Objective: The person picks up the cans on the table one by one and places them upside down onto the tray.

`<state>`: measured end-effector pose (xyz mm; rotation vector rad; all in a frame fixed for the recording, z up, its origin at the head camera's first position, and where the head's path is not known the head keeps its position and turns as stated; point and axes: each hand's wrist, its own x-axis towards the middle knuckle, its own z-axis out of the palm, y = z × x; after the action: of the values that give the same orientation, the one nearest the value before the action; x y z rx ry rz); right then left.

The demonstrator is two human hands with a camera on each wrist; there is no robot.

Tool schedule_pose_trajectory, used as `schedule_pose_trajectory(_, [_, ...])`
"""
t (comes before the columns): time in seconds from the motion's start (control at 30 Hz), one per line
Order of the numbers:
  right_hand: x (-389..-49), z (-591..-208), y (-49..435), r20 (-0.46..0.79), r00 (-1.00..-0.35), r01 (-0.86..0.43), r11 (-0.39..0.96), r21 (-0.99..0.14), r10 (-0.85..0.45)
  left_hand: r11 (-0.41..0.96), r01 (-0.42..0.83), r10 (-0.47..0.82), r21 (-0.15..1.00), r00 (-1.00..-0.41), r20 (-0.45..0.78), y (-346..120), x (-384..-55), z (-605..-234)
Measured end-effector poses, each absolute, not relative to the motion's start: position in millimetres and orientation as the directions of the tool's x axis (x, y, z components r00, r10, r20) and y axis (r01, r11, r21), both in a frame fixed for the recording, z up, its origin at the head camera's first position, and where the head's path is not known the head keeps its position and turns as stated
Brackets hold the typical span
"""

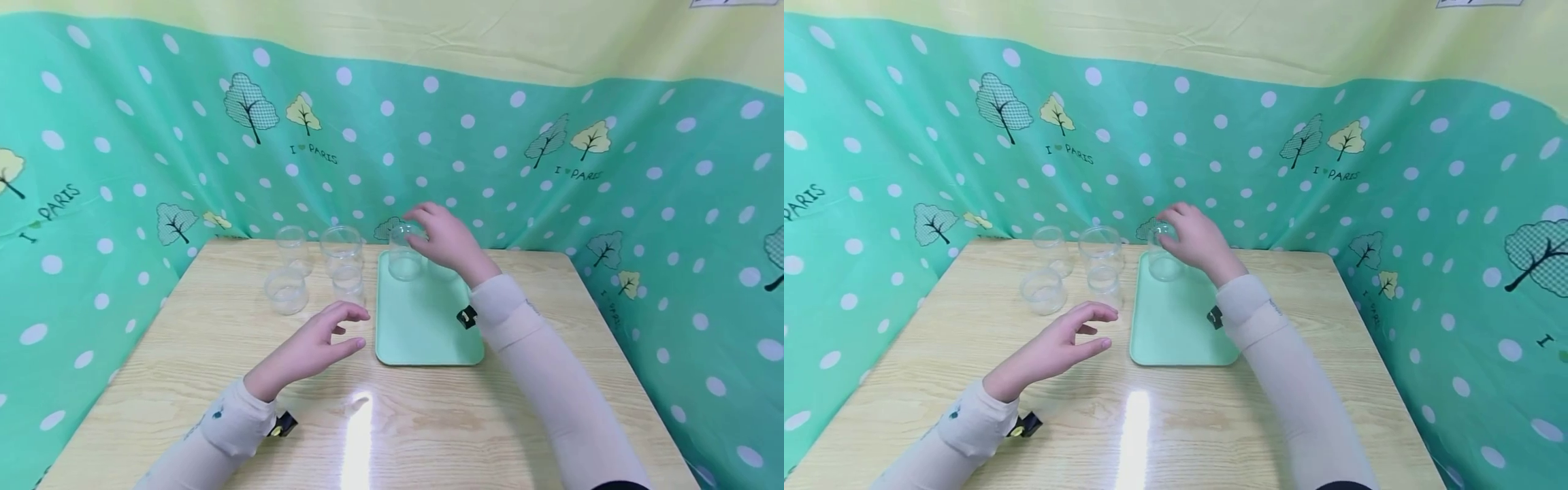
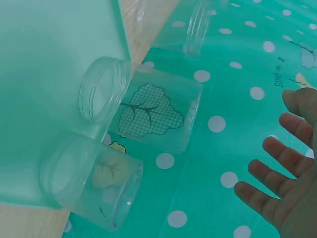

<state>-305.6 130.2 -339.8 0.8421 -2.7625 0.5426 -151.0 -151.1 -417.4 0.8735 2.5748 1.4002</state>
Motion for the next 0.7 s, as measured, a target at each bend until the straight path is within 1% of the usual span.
schedule_pose_trajectory(0.23, [-290, -347, 138, 0.358, -0.797, -0.592, 0.747, -0.303, -0.486, 0.424, 0.451, 0.517, 0.785, -0.832, 0.199, -151, -149, -419])
schedule_pose_trajectory(0.47, [-268, -358, 149, 0.47, -0.709, -0.672, 0.704, -0.228, -0.525, 0.427, 0.463, 0.513, 0.777, -0.831, 0.214, -152, -150, -420])
schedule_pose_trajectory(0.7, [-243, -363, 154, 0.528, -0.653, -0.715, 0.672, -0.192, -0.543, 0.425, 0.466, 0.515, 0.776, -0.829, 0.216, -152, -150, -417])
